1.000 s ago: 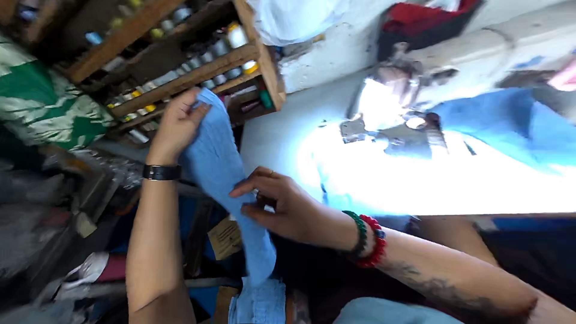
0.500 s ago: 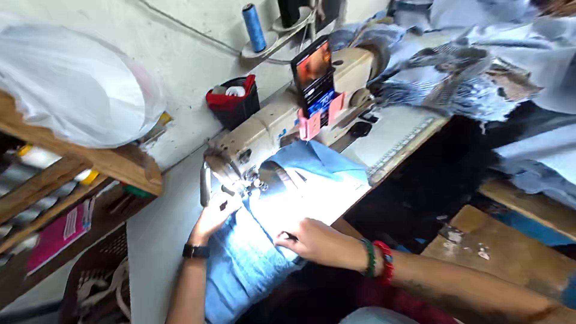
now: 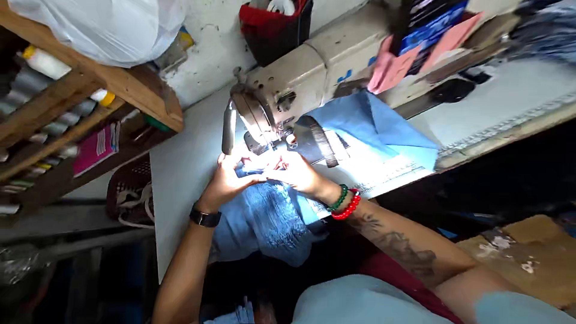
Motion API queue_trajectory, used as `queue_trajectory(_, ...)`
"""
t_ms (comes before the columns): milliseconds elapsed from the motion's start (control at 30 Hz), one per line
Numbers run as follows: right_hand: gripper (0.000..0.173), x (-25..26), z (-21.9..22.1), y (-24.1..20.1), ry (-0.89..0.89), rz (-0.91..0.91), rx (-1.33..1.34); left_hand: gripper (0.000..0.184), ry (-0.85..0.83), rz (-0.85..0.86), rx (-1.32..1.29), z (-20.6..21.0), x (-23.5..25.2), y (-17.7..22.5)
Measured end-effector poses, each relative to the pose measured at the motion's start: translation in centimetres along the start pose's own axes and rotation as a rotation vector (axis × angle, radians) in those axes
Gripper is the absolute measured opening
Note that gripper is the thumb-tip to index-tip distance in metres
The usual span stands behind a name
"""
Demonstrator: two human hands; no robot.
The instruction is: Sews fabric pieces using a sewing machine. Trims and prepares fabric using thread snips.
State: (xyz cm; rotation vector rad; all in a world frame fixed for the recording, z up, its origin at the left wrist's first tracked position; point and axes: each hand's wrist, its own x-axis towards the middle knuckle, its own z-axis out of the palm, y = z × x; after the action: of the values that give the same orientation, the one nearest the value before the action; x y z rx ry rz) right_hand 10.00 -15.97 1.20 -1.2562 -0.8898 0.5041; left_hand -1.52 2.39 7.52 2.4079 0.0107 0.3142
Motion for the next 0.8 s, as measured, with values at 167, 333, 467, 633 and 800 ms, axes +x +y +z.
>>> queue_trajectory(167, 0.019, -0.1, -0.1, 0.5, 0.028, -0.027, 0.045, 0.008, 0.039, 0.054, -0.124, 0.8, 0.4, 0.3)
queue_trajectory(333, 0.019, -0.1, 0.2, 1.0, 0.098, -0.104, -0.068, 0.003, -0.007, -0.012, -0.216, 0.9, 0.6, 1.0)
queue_trajectory(467, 0.023, -0.1, 0.1, 1.3, 0.109, -0.107, -0.162, 0.011, 0.03, 0.013, -0.162, 1.5, 0.8, 0.8)
queue_trajectory(633, 0.024, 0.1, -0.6, 0.1, -0.016, 0.039, 0.148, 0.006, 0.058, 0.051, -0.183, 1.2, 0.7, 1.0)
queue_trajectory(800, 0.003, 0.2, -0.8, -0.2, 0.038, 0.031, 0.161, 0.002, 0.111, 0.023, -0.174, 1.6, 0.6, 1.0)
